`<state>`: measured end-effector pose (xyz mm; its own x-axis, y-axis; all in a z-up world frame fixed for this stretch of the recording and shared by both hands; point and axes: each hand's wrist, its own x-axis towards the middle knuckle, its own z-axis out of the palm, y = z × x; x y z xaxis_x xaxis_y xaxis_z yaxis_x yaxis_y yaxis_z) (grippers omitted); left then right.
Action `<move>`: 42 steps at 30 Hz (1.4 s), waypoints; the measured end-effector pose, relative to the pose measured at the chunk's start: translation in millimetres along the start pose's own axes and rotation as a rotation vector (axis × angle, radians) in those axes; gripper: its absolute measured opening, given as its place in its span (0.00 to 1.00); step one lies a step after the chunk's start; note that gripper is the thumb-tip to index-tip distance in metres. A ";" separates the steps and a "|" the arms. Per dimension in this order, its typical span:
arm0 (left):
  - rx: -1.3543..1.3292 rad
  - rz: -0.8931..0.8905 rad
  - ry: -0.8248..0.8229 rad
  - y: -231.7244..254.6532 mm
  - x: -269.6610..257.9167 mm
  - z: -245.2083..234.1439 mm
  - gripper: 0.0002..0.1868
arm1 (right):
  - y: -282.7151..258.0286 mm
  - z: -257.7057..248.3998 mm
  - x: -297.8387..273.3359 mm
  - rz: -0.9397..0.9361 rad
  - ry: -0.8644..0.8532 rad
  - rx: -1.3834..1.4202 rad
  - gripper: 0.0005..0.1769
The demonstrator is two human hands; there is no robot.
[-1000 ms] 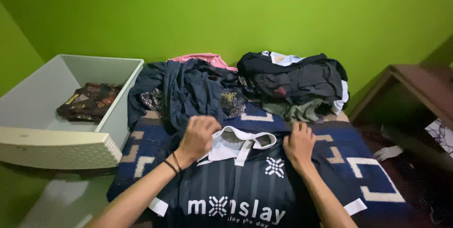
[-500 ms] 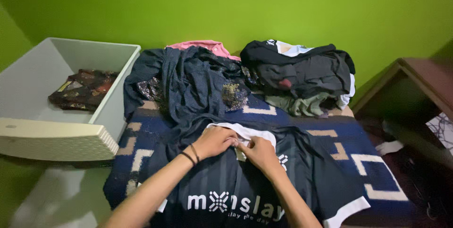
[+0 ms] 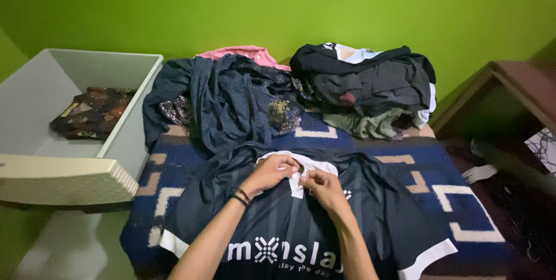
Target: The person folds a dark short-sleeved shirt with white trim on a patterned bedspread. They smooth the shirt, fold the sleeves inward, fold the bottom up, and then fold the shirt in half to create a compact rectangle.
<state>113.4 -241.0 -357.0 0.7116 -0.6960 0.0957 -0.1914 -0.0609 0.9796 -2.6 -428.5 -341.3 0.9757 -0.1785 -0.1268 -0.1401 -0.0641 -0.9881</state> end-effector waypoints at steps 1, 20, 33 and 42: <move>-0.012 0.047 0.012 -0.5 0.9 3.7 0.10 | 1.3 1.3 -1.8 -0.030 0.016 0.009 0.07; 0.184 0.002 0.414 47.2 -22.1 41.7 0.10 | -2.0 15.9 -19.6 -0.161 0.163 0.065 0.09; 0.250 0.097 0.502 61.2 -31.6 46.6 0.10 | -15.4 9.5 -14.2 -0.060 0.061 0.050 0.08; 0.232 0.094 0.515 54.8 -29.1 46.5 0.11 | -20.6 27.0 -21.3 -0.128 0.220 -0.117 0.05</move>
<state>50.8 -257.3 -314.3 0.9108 -0.2713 0.3113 -0.3720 -0.2118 0.9038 -15.9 -396.8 -320.7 0.9286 -0.3695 0.0327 -0.0493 -0.2105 -0.9764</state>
